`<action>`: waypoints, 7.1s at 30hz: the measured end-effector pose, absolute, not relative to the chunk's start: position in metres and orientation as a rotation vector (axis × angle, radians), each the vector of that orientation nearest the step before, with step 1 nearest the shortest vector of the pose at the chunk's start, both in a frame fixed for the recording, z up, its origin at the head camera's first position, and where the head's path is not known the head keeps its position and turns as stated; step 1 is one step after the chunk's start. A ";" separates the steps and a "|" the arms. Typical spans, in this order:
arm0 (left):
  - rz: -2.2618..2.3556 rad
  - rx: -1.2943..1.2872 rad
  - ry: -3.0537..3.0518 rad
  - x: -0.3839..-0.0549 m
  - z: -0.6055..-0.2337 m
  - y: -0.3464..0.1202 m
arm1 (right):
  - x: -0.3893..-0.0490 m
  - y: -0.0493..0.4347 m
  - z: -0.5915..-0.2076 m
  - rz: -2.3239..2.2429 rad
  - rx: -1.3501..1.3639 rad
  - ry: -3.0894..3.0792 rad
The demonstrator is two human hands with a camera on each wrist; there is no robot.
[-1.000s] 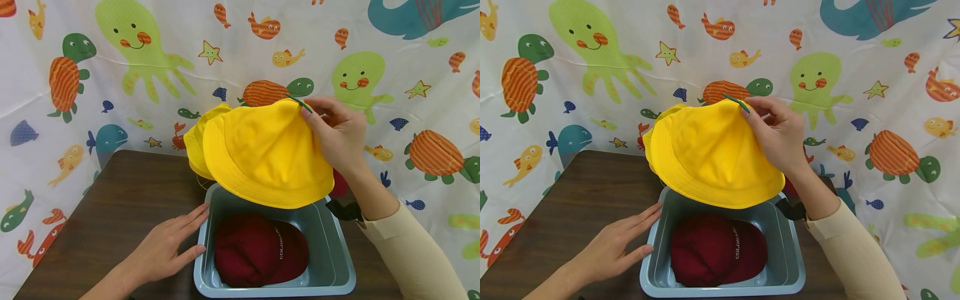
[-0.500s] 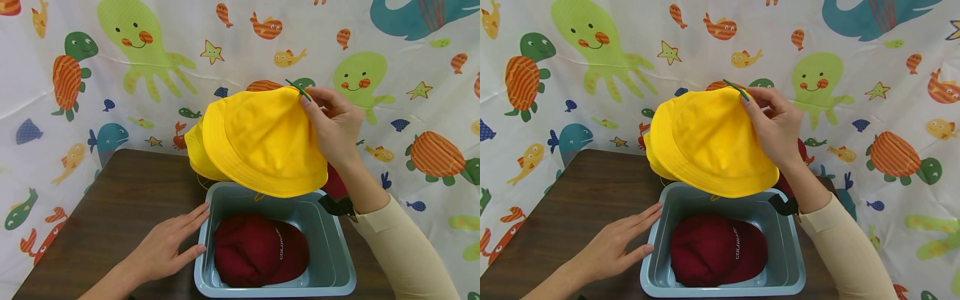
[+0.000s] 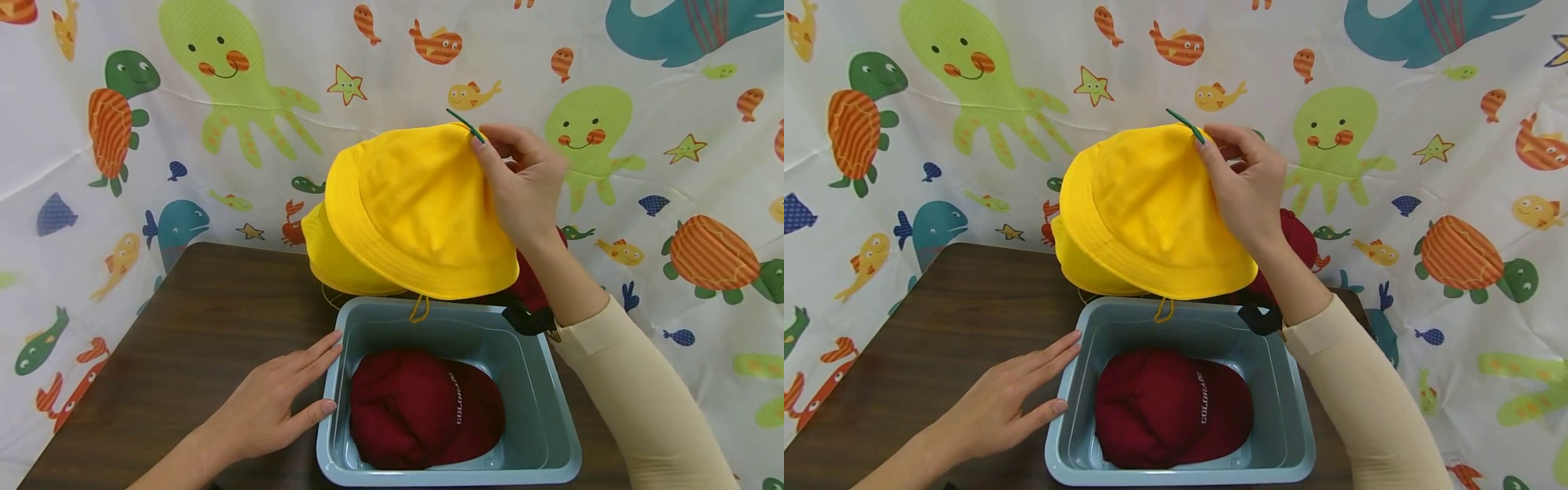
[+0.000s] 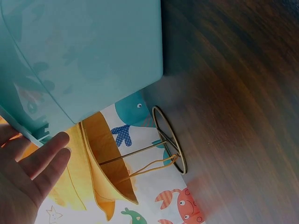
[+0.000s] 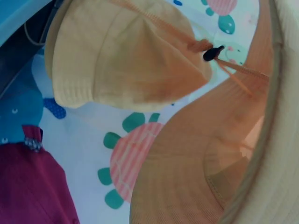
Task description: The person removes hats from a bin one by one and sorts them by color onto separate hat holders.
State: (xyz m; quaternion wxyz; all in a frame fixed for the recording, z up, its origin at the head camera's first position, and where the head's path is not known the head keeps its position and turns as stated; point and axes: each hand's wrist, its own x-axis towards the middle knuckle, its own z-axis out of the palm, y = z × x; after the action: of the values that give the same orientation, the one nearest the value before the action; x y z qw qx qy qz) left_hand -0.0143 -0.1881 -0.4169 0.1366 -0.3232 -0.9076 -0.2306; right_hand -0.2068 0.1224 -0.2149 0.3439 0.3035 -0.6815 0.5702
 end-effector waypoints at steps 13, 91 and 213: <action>-0.687 -0.930 -2.631 -0.014 -0.416 -0.188 | -0.231 0.095 -0.229 1.508 0.666 -1.802; -0.679 -0.922 -2.648 -0.013 -0.416 -0.189 | -0.251 0.085 -0.282 1.107 0.838 -2.236; -0.695 -0.915 -2.688 -0.014 -0.416 -0.188 | -0.134 0.113 -0.388 0.430 2.003 -2.936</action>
State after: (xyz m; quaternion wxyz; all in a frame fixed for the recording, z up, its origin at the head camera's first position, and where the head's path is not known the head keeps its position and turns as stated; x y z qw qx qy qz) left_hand -0.0138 -0.1879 -0.4156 0.1090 -0.3112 -0.9140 -0.2363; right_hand -0.1339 0.1130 -0.3876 -0.2175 0.5460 -0.8005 0.1172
